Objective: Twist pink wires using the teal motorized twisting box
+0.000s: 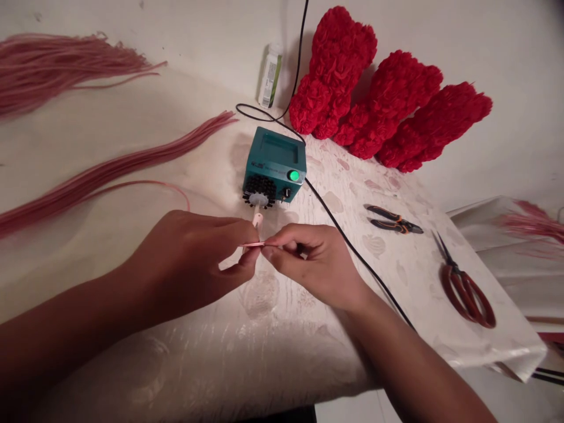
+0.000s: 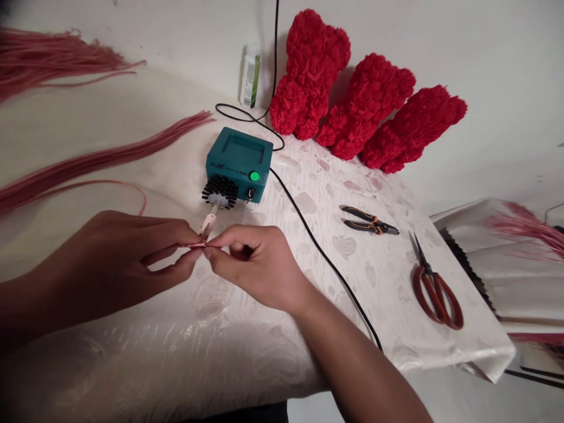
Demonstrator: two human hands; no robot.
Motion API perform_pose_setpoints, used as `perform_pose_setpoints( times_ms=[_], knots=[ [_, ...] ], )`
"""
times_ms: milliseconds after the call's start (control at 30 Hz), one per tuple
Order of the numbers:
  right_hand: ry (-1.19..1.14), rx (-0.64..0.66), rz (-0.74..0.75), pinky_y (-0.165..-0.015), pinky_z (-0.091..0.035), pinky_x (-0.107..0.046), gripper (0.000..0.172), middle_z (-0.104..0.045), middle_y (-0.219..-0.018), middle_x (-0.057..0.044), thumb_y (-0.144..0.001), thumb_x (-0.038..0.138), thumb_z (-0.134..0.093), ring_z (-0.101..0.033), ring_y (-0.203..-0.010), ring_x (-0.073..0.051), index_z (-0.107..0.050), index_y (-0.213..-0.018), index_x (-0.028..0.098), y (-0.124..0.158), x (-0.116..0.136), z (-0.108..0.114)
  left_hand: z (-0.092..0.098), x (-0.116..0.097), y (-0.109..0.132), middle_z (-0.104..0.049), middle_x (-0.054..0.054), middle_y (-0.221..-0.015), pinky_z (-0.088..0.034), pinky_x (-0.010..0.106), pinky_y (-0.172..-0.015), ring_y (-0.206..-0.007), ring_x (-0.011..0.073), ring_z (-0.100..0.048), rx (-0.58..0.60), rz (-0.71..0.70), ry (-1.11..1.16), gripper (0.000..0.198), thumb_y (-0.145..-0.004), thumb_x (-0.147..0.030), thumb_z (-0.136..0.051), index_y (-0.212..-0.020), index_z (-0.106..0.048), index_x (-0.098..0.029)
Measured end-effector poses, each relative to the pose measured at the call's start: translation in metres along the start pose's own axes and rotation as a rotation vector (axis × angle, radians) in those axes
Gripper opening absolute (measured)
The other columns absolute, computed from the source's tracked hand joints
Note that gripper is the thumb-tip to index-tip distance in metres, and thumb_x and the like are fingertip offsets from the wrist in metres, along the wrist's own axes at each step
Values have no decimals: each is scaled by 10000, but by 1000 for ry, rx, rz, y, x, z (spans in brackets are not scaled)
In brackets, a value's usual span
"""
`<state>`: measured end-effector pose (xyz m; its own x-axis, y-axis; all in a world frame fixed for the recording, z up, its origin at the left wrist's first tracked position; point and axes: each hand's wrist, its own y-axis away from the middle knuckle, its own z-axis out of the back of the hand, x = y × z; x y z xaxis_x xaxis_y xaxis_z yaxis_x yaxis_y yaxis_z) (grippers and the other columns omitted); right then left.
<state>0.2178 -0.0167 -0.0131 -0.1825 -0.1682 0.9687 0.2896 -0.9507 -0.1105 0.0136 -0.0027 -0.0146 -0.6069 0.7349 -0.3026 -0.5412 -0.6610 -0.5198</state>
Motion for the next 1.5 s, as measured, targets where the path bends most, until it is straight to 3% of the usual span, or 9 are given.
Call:
perform_pose_setpoints(
  times_ms=[333, 633, 1000, 1167, 1500],
  knots=[
    [45, -8, 42, -440, -244, -208, 89, -410, -521, 77, -801, 221, -720, -298, -488, -52, -707, -737, 161, 1, 1, -6, 0, -2, 0, -433, -56, -510, -234, 289, -484, -442, 112, -354, -5, -21, -29, 171, -833, -164, -471, -675, -495, -226],
    [107, 74, -36, -444, -282, -188, 64, -413, -536, 84, -745, 155, -669, -327, -493, -53, -616, -715, 175, 2, 7, -2, 1, 0, 2, -559, -53, -554, -255, 294, -502, -440, 112, -432, 44, -12, -15, 138, -844, -178, -504, -738, -577, -229],
    [286, 123, 175, -478, -317, -182, 108, -433, -595, 77, -714, 68, -605, -352, -523, -45, -613, -692, 173, 5, 3, 0, 2, 4, 6, -655, -50, -646, -276, 321, -507, -535, 145, -570, 98, -116, -66, 165, -922, -209, -495, -819, -618, -246],
    [270, 132, 133, -468, -299, -181, 103, -369, -565, 95, -739, 105, -649, -320, -511, -43, -592, -696, 179, 5, 1, 1, 3, 4, 7, -681, -49, -680, -277, 329, -515, -558, 152, -592, 107, -121, -77, 164, -935, -216, -494, -847, -626, -254],
    [165, 216, 12, -452, -282, -207, 100, -399, -566, 77, -826, 203, -680, -330, -504, -56, -633, -742, 176, 5, 8, 4, 6, 2, 3, -663, -39, -658, -252, 319, -516, -511, 140, -541, 79, -134, -44, 159, -911, -191, -484, -793, -579, -239]
  ],
)
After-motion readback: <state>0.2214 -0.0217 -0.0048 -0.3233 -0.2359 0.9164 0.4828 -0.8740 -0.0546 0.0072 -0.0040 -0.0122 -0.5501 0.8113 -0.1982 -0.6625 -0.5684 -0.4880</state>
